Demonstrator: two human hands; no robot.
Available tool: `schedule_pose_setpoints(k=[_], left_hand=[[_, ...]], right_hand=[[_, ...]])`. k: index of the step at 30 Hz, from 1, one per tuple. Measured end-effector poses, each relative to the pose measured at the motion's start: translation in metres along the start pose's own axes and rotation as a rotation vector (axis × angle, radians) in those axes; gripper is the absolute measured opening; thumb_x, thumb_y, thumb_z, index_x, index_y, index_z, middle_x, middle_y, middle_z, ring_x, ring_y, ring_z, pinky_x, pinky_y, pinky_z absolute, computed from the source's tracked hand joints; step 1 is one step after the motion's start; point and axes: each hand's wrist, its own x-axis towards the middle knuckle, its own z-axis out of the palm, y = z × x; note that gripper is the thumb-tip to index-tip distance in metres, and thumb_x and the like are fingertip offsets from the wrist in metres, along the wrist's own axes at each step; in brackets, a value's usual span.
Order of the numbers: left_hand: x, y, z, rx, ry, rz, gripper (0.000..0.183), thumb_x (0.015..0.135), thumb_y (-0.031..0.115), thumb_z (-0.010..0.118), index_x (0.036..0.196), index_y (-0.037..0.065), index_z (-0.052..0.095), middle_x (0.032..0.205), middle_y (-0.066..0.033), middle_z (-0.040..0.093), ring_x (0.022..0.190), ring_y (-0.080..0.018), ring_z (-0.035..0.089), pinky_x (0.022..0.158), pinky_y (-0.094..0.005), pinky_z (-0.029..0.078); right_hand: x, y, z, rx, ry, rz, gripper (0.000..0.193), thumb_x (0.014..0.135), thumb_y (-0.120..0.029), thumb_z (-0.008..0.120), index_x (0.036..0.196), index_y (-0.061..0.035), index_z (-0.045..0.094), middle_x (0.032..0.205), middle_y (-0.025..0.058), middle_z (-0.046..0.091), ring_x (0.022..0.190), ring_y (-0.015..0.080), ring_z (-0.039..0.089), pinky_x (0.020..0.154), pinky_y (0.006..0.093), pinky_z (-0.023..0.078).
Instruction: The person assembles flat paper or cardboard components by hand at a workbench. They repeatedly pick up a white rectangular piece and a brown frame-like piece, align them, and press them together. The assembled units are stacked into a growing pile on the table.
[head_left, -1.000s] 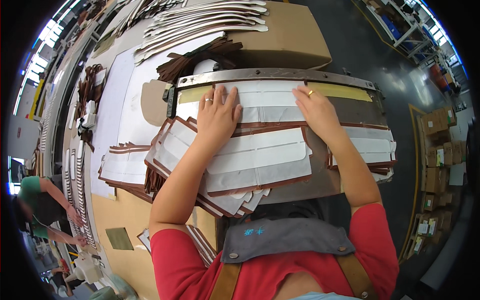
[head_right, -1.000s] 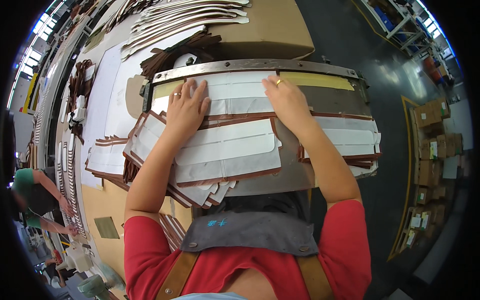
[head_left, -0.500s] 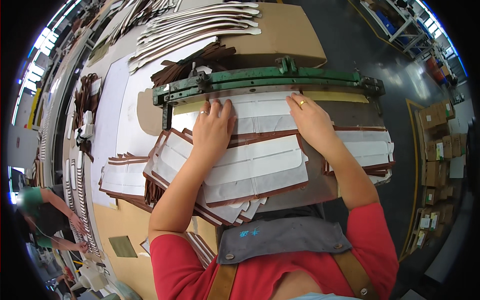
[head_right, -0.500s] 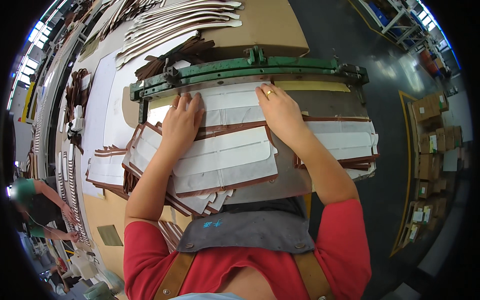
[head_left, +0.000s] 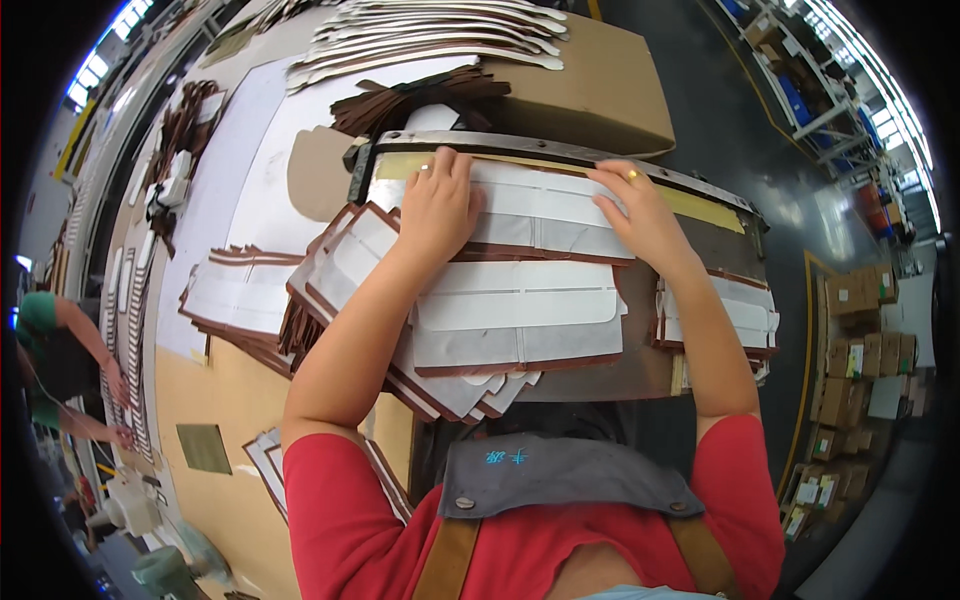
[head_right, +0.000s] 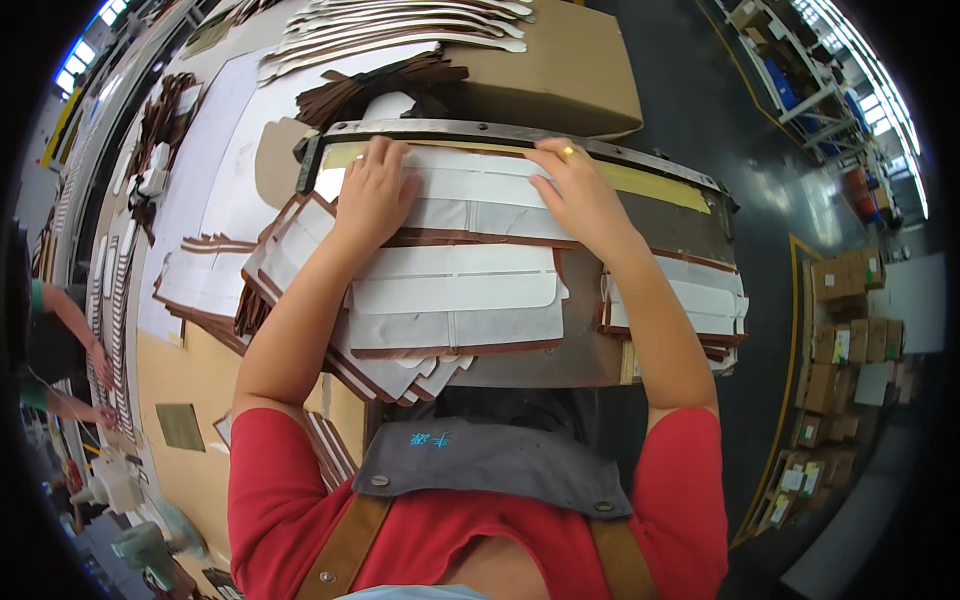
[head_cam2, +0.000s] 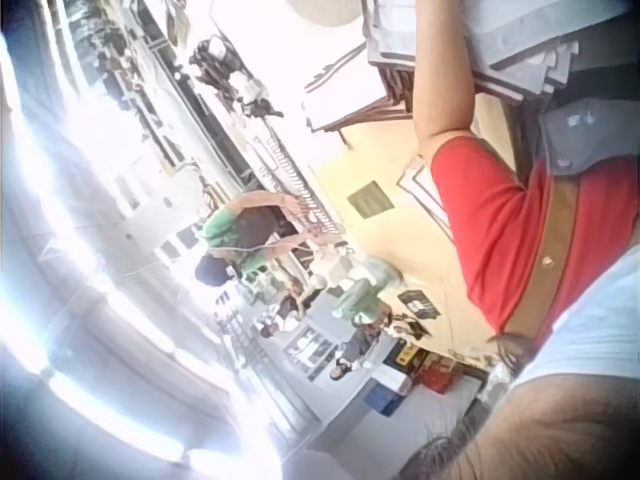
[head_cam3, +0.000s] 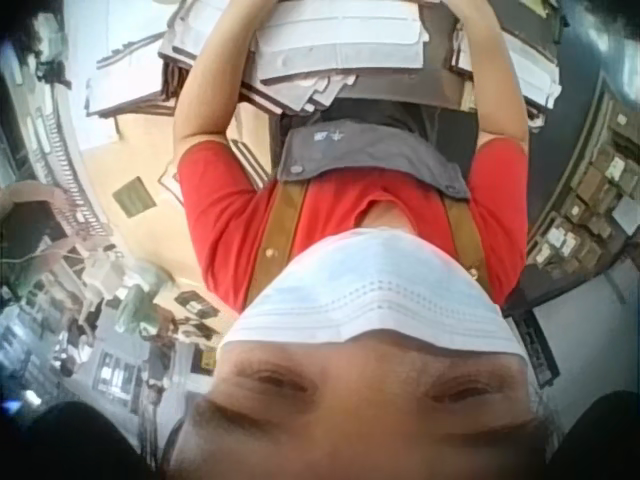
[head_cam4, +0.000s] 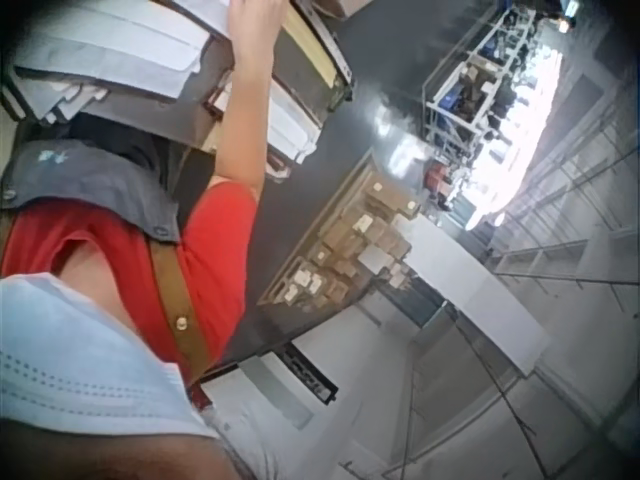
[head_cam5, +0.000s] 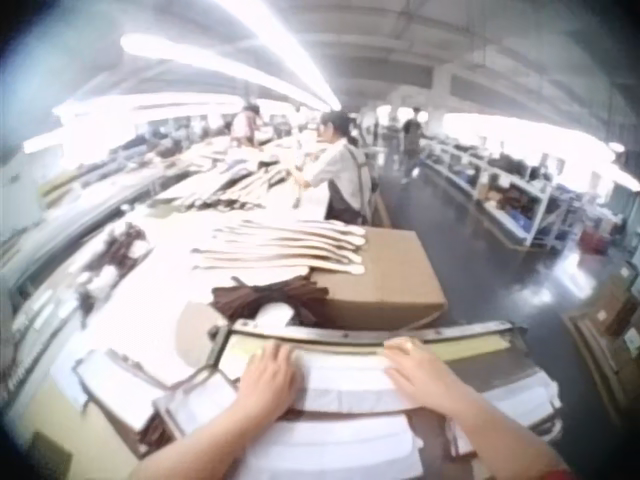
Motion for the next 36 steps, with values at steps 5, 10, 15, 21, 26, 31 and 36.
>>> schedule_pose_setpoints(k=[5, 10, 15, 21, 26, 31, 36], left_hand=[[0.001, -0.018, 0.005, -0.034, 0.064, -0.014, 0.059, 0.08, 0.036, 0.064, 0.128, 0.006, 0.045, 0.127, -0.0117, 0.046, 0.109, -0.0338, 0.049, 0.091, -0.0442, 0.036], [-0.001, -0.013, 0.0, 0.014, 0.013, -0.006, 0.043, 0.082, 0.037, 0.062, 0.117, 0.012, 0.055, 0.117, -0.0048, 0.053, 0.106, -0.0298, 0.051, 0.089, -0.0421, 0.035], [-0.003, -0.004, -0.002, 0.164, -0.007, 0.023, 0.033, 0.083, 0.035, 0.061, 0.108, 0.014, 0.058, 0.108, -0.0018, 0.057, 0.099, -0.0268, 0.054, 0.086, -0.0396, 0.035], [-0.003, -0.006, 0.003, 0.038, 0.119, 0.014, 0.038, 0.081, 0.029, 0.063, 0.115, 0.012, 0.054, 0.107, -0.0056, 0.057, 0.1, -0.0285, 0.054, 0.087, -0.0421, 0.035], [0.005, -0.017, 0.002, -0.688, 0.033, -0.321, 0.043, 0.084, 0.017, 0.062, 0.123, 0.008, 0.047, 0.096, -0.0061, 0.059, 0.087, -0.0194, 0.056, 0.077, -0.033, 0.04], [0.01, -0.017, 0.0, -1.07, 0.038, -0.242, 0.035, 0.086, 0.009, 0.06, 0.12, 0.004, 0.05, 0.086, -0.002, 0.06, 0.08, -0.0094, 0.055, 0.068, -0.0233, 0.042], [0.007, -0.009, -0.005, -1.031, 0.086, -0.17, 0.03, 0.085, 0.008, 0.06, 0.114, 0.004, 0.054, 0.088, -0.0009, 0.06, 0.083, -0.01, 0.055, 0.076, -0.0261, 0.041]], right_hand=[[0.07, -0.027, 0.049, 0.156, -0.012, -0.235, 0.031, 0.085, -0.009, 0.058, 0.115, -0.003, 0.057, 0.112, 0.0106, 0.055, 0.107, 0.0289, 0.051, 0.093, 0.0358, 0.041], [0.091, -0.036, 0.069, 0.124, -0.053, -0.3, 0.024, 0.084, -0.007, 0.058, 0.107, -0.0016, 0.06, 0.101, 0.0108, 0.056, 0.1, 0.029, 0.052, 0.089, 0.0364, 0.043], [0.057, -0.013, 0.041, -0.049, -0.103, -0.238, 0.019, 0.083, -0.006, 0.058, 0.101, -0.002, 0.062, 0.096, 0.0108, 0.056, 0.094, 0.0278, 0.052, 0.085, 0.0368, 0.043], [0.023, 0.024, 0.011, 0.016, -0.112, -0.027, 0.02, 0.081, -0.013, 0.064, 0.098, -0.0033, 0.059, 0.094, 0.0079, 0.052, 0.09, 0.0222, 0.05, 0.081, 0.0327, 0.042], [0.028, 0.032, 0.004, 0.256, -0.275, 0.153, 0.021, 0.083, -0.014, 0.065, 0.097, -0.0026, 0.055, 0.094, 0.0029, 0.046, 0.089, 0.0144, 0.047, 0.08, 0.0275, 0.04], [0.058, -0.015, -0.001, 0.493, -0.194, 0.127, 0.023, 0.087, -0.021, 0.06, 0.102, -0.0031, 0.061, 0.095, 0.0054, 0.055, 0.087, 0.0159, 0.053, 0.079, 0.0277, 0.043], [0.099, -0.047, 0.023, 0.554, -0.14, 0.083, 0.023, 0.091, -0.021, 0.057, 0.103, -0.0027, 0.064, 0.085, 0.001, 0.058, 0.077, 0.0095, 0.051, 0.071, 0.0232, 0.043]])
